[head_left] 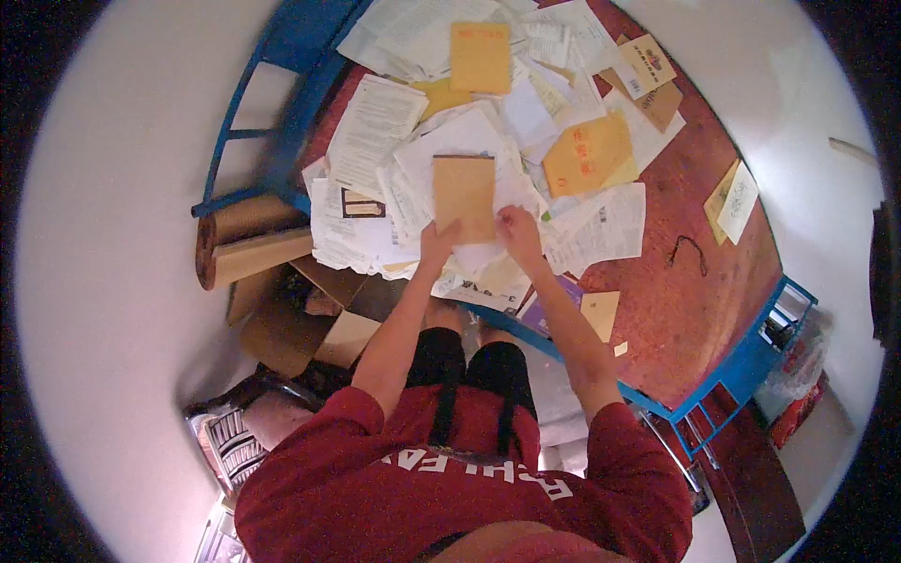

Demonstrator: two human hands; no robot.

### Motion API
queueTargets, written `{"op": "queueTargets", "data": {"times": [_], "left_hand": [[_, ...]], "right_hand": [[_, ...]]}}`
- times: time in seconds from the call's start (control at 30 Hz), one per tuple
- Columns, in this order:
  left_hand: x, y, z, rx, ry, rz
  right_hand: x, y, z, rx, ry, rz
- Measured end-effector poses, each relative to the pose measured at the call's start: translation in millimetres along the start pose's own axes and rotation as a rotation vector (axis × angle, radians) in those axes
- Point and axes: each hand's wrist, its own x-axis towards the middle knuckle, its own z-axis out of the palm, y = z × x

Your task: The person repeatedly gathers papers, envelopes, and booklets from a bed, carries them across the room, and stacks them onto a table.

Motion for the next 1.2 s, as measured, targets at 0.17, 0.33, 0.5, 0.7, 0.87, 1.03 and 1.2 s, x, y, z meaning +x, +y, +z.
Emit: {"op": "queueTargets", "data": {"times": [0.17, 0.33, 0.5, 0.7, 0.87, 1.03, 1.2], "left_hand": [[-48, -16, -70, -0.146, 0.123, 0.036], [-70, -57, -131, -0.205, 0.218, 0.059], [-100, -36, -140, -0.155, 0.282, -0.014], [-114, -36, -151, -0.127, 0.331, -0.115], [-111, -43, -156, -0.211, 0.277, -0.059], [-109, -18, -144, -0.043, 0.255, -0.06], [-77, -39, -135, -0.11, 0.093, 0.042]], "right_hand": [[1, 5, -6, -0.192, 0.222, 0.183], [17, 13, -2, -0.228, 0.181, 0.241], [19, 18, 3, -0.35, 0.235, 0.217], [18, 29, -16, -0.245, 0.051, 0.349], [-15, 35, -40, -0.156, 0.228, 0.535], [-52, 35, -64, 0.263, 0.382, 0.621], [-70, 4, -54, 1.03, 0.343, 0.768]]}}
